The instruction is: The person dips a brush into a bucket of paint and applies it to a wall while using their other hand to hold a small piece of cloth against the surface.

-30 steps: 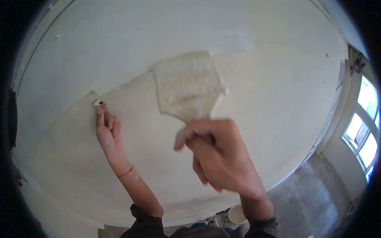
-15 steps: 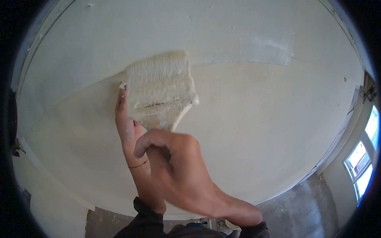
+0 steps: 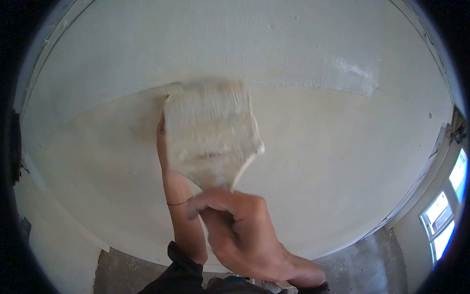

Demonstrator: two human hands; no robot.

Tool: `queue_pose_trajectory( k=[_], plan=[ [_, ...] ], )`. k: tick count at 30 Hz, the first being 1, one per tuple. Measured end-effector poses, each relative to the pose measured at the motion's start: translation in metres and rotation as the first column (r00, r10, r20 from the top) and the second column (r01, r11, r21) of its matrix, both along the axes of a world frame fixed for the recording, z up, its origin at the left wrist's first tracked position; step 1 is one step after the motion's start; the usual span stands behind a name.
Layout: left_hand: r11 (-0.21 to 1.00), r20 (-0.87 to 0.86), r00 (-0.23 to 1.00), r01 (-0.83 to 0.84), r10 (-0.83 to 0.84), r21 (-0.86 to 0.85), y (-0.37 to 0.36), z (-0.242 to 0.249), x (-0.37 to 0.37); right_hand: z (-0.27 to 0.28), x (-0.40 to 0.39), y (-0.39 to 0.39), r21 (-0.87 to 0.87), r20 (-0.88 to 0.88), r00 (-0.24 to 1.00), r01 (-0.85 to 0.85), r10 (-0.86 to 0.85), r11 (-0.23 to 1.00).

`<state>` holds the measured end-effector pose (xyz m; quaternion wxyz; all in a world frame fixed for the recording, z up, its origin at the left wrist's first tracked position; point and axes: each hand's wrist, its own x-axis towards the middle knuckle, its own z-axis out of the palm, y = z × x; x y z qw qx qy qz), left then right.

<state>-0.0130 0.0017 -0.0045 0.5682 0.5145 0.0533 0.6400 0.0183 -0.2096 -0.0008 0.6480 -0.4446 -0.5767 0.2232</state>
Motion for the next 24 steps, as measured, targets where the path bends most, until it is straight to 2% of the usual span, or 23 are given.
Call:
queue_pose_trajectory(
  k=[1, 2, 4, 5, 7, 8, 9, 11, 12, 15, 16, 18, 19, 20, 21, 22, 24],
  plan=[
    [0.998, 0.113, 0.993, 0.043, -0.037, -0.052, 0.01, -0.006, 0.01, 0.003, -0.002, 0.004, 0.122, 0.066, 0.997, 0.024, -0.033, 0.992],
    [0.991, 0.227, 0.971, 0.093, -0.068, -0.099, 0.012, -0.007, 0.014, 0.011, 0.0, 0.008, 0.118, 0.062, 0.997, 0.029, -0.036, 0.993],
    [0.993, 0.157, 0.983, 0.102, -0.092, -0.054, 0.003, -0.005, 0.006, 0.031, 0.003, 0.016, -0.082, -0.092, 0.996, -0.005, -0.003, 0.997],
    [0.994, 0.09, 0.99, 0.11, -0.109, -0.003, 0.0, -0.003, 0.002, 0.027, 0.001, 0.012, -0.081, -0.092, 0.996, -0.008, 0.001, 0.997],
    [0.996, 0.08, 0.994, 0.075, -0.078, 0.043, 0.013, -0.006, 0.004, 0.011, -0.001, -0.001, -0.112, -0.044, 0.999, 0.021, -0.026, 0.994],
    [0.996, 0.056, 0.997, 0.046, -0.05, 0.081, 0.018, -0.009, 0.005, 0.005, -0.003, -0.004, -0.059, -0.049, 0.999, -0.014, 0.011, 0.998],
    [0.996, 0.056, 0.997, 0.041, -0.045, 0.079, 0.016, -0.008, 0.003, 0.008, -0.004, -0.001, -0.061, -0.05, 0.999, -0.019, 0.016, 0.998],
    [0.994, 0.064, 0.992, 0.107, -0.105, -0.019, 0.005, -0.005, 0.002, 0.02, -0.008, 0.007, 0.047, -0.026, 0.997, 0.069, -0.068, 0.997],
    [0.994, 0.062, 0.993, 0.104, -0.103, -0.023, 0.001, -0.004, 0.001, 0.028, -0.005, 0.011, -0.03, -0.086, 0.994, 0.071, -0.074, 0.997],
    [0.996, 0.078, 0.993, 0.088, -0.09, 0.025, -0.001, 0.0, -0.001, 0.018, -0.001, 0.004, -0.11, -0.044, 0.996, 0.077, -0.082, 0.991],
    [0.994, 0.08, 0.991, 0.099, -0.103, 0.049, 0.002, -0.002, 0.0, 0.013, -0.003, 0.0, -0.04, -0.068, 0.997, 0.026, -0.028, 0.999],
    [0.992, 0.075, 0.991, 0.11, -0.115, 0.067, 0.001, -0.001, -0.002, 0.012, -0.006, 0.001, 0.018, -0.048, 0.997, 0.06, -0.059, 0.998],
    [0.995, 0.081, 0.991, 0.104, -0.104, -0.005, -0.001, 0.0, -0.001, 0.011, -0.007, 0.003, 0.078, -0.037, 0.995, 0.095, -0.093, 0.992],
    [0.992, 0.087, 0.992, 0.099, -0.092, -0.08, -0.003, 0.0, 0.0, 0.016, -0.006, 0.006, 0.073, -0.044, 0.994, 0.099, -0.096, 0.992],
    [0.991, 0.083, 0.992, 0.101, -0.095, -0.082, -0.003, -0.001, 0.002, 0.027, -0.003, 0.012, -0.022, -0.058, 0.997, 0.055, -0.056, 0.998],
    [0.995, 0.087, 0.993, 0.088, -0.084, -0.042, -0.002, -0.002, 0.003, 0.033, -0.002, 0.015, -0.114, -0.073, 0.997, 0.006, -0.015, 0.994],
    [0.998, 0.108, 0.992, 0.068, -0.068, 0.006, 0.005, -0.002, 0.007, 0.017, -0.004, 0.002, -0.116, -0.04, 0.999, 0.003, -0.008, 0.993]
  ],
)
